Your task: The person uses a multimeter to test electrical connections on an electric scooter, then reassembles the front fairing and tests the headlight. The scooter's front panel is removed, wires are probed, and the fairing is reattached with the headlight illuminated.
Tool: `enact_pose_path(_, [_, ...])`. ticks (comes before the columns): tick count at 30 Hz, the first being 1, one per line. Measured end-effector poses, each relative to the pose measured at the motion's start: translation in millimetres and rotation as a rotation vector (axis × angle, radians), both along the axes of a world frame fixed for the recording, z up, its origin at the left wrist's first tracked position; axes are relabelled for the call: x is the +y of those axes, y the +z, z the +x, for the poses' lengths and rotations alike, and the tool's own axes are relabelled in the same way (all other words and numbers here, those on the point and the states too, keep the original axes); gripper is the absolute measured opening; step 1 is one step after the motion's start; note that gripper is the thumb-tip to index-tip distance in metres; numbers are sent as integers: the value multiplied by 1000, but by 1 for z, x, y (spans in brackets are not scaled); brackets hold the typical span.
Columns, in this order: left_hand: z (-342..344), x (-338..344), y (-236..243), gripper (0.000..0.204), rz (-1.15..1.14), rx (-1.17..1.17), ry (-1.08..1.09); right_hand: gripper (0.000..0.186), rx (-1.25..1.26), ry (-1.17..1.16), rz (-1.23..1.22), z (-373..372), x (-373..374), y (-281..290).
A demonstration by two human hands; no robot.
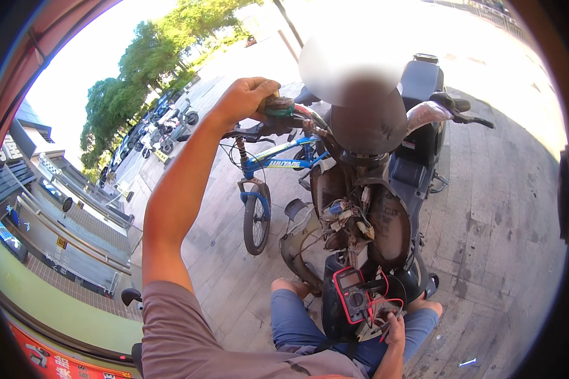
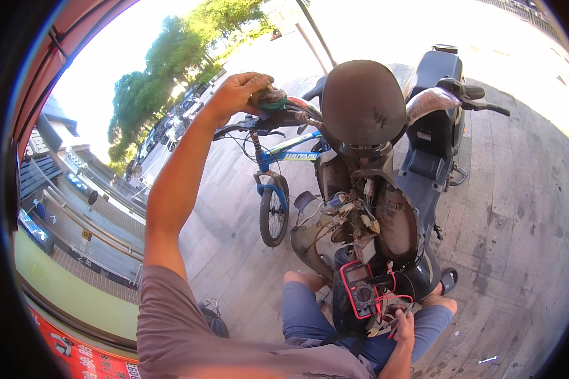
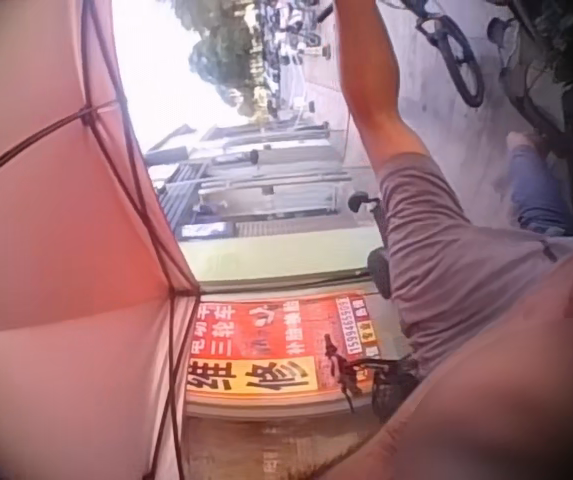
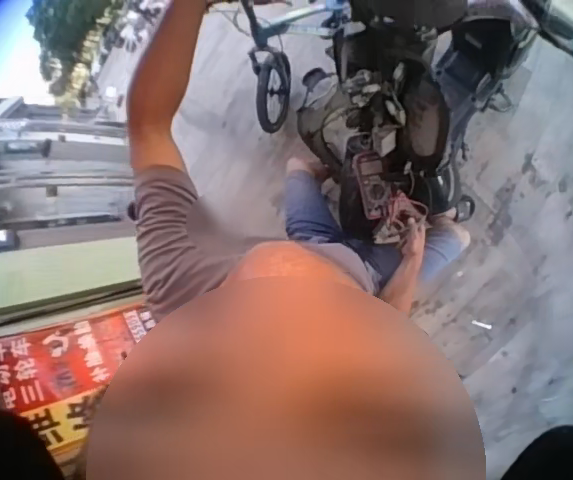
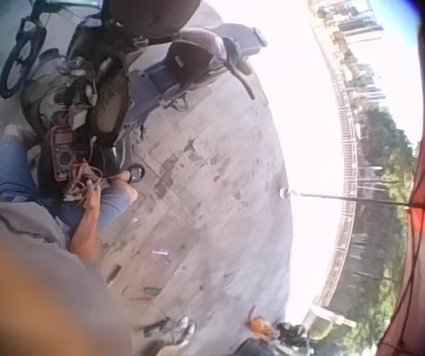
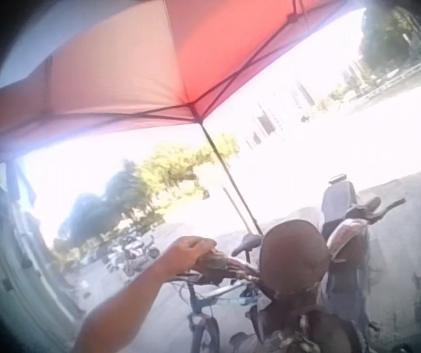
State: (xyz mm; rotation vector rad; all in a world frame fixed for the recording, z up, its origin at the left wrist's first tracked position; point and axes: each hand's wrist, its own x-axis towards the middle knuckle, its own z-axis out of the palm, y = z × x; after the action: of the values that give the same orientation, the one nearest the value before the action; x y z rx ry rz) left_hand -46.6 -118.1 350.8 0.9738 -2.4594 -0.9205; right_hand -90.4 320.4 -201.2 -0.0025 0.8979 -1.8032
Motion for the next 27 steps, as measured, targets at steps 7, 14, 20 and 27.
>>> enact_pose_path(7, [2,-5,8,43,72,-12,-30,24,-31,55,-35,-2,-2,-4])
enact_pose_path(14, [8,-5,12,42,105,-29,-24,23,-40,102,23,-5,-2,-8])
enact_pose_path(20, [8,-4,13,39,97,-22,-52,20,-77,111,-2,-7,-4,-11])
enact_pose_path(27, [0,2,15,36,18,-116,-17,20,-81,122,-8,-7,-1,-9])
